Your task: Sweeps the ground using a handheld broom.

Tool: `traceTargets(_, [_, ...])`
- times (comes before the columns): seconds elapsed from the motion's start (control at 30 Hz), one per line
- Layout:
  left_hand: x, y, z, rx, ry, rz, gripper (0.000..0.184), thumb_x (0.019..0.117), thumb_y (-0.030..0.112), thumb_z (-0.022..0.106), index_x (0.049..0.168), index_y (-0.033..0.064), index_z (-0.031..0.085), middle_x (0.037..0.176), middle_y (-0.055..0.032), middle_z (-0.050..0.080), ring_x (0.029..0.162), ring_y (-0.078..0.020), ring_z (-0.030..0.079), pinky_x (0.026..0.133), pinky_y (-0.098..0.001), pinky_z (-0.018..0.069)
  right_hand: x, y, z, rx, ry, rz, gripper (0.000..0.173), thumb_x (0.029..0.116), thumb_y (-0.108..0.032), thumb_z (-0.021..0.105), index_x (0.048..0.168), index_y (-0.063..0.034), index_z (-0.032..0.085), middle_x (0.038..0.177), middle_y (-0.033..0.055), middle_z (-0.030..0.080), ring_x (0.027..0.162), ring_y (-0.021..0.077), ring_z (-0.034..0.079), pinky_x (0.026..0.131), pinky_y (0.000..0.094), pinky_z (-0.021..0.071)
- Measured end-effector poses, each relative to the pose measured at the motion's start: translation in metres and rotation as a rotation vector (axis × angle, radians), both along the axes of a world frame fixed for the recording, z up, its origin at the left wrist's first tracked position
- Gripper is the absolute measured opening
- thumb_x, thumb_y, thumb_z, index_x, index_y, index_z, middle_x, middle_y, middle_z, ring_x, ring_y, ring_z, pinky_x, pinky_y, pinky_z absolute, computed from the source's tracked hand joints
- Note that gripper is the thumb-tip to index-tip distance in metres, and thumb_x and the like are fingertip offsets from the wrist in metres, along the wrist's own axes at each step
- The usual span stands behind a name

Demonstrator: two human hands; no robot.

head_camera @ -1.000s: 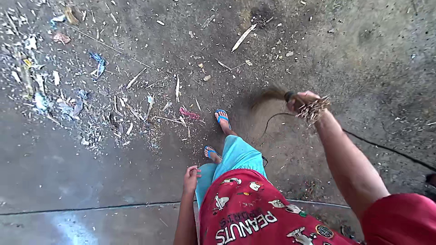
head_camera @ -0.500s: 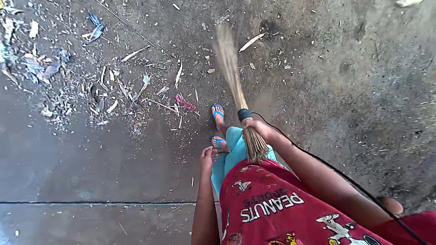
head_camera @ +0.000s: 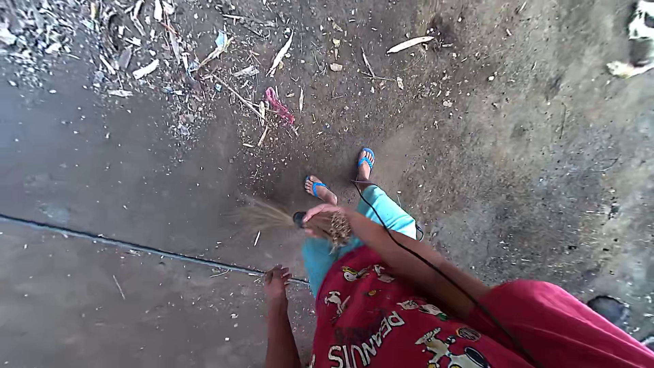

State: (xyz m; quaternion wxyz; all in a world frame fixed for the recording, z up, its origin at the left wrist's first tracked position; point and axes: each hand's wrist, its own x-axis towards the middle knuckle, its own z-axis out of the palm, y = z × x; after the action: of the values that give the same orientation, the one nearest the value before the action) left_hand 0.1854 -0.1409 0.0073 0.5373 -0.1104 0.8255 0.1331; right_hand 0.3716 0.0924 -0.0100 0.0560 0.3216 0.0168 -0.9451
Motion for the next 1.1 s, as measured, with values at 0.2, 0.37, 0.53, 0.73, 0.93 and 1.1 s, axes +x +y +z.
traceTargets(0.2, [0.021,0.0,-0.024,-0.044,-0.177,-0.18,0.042,0.1107,0.025,0.042,0.136,-0.0056,0.053,0.124,-0.0263,0.065,0.102,-0.0321,0.067,0.085,-0.0488,0.0541,0.23,0.099,0.012,0.231,-0.481,-0.151,0.026,0.1001,-0.031,0.044,0.104,-0.0136,0.064,0.086,0.0019,0.068,0.07,0.0091,0.066,0.061,0.0237,0.0567])
traceTargets(0.37, [0.048,0.083,-0.029,0.308,-0.178,-0.246,0.037,0.1112,0.018,0.038,0.134,-0.0043,0.055,0.114,-0.0183,0.067,0.093,-0.0216,0.067,0.079,-0.038,0.0555,0.259,0.154,0.054,0.292,-0.64,-0.443,0.032,0.1028,-0.027,0.03,0.098,-0.0112,0.058,0.078,0.0029,0.065,0.066,0.0105,0.067,0.06,0.0223,0.0573])
traceTargets(0.53, [0.064,0.13,-0.012,0.505,-0.237,-0.082,0.037,0.1121,0.02,0.035,0.135,-0.001,0.055,0.109,-0.0139,0.07,0.087,-0.0184,0.068,0.071,-0.033,0.0544,0.096,0.081,0.078,0.393,-0.785,-0.297,0.018,0.0979,-0.03,0.047,0.099,-0.0158,0.057,0.077,-0.0012,0.064,0.065,0.01,0.063,0.058,0.0291,0.0556])
traceTargets(0.73, [0.063,0.113,0.018,0.523,-0.265,0.481,0.045,0.1128,0.032,0.018,0.101,0.0118,0.056,0.067,0.0074,0.062,0.052,0.0017,0.055,0.049,-0.0165,0.0482,-0.03,-0.041,0.081,-0.033,-0.335,-0.254,0.022,0.1045,-0.017,0.041,0.09,-0.009,0.055,0.071,0.0032,0.06,0.062,0.012,0.061,0.06,0.0281,0.055])
traceTargets(0.93, [0.044,0.038,-0.02,0.225,-0.113,0.105,0.045,0.1128,0.027,0.028,0.141,0.0001,0.049,0.12,-0.0162,0.067,0.094,-0.0224,0.066,0.077,-0.0397,0.0526,0.069,-0.008,0.03,0.072,-0.035,-0.295,0.037,0.1049,-0.036,0.041,0.106,-0.0075,0.064,0.09,0.0044,0.068,0.074,0.0097,0.066,0.063,0.0206,0.0541])
traceTargets(1.1, [0.039,0.004,-0.028,0.084,-0.111,-0.046,0.039,0.112,0.024,0.038,0.137,-0.0022,0.053,0.117,-0.021,0.067,0.093,-0.0274,0.066,0.079,-0.0458,0.052,0.222,0.075,0.02,0.005,-0.313,-0.423,0.028,0.0982,-0.035,0.048,0.089,-0.0114,0.062,0.075,0.0006,0.064,0.064,0.0073,0.064,0.057,0.0192,0.055])
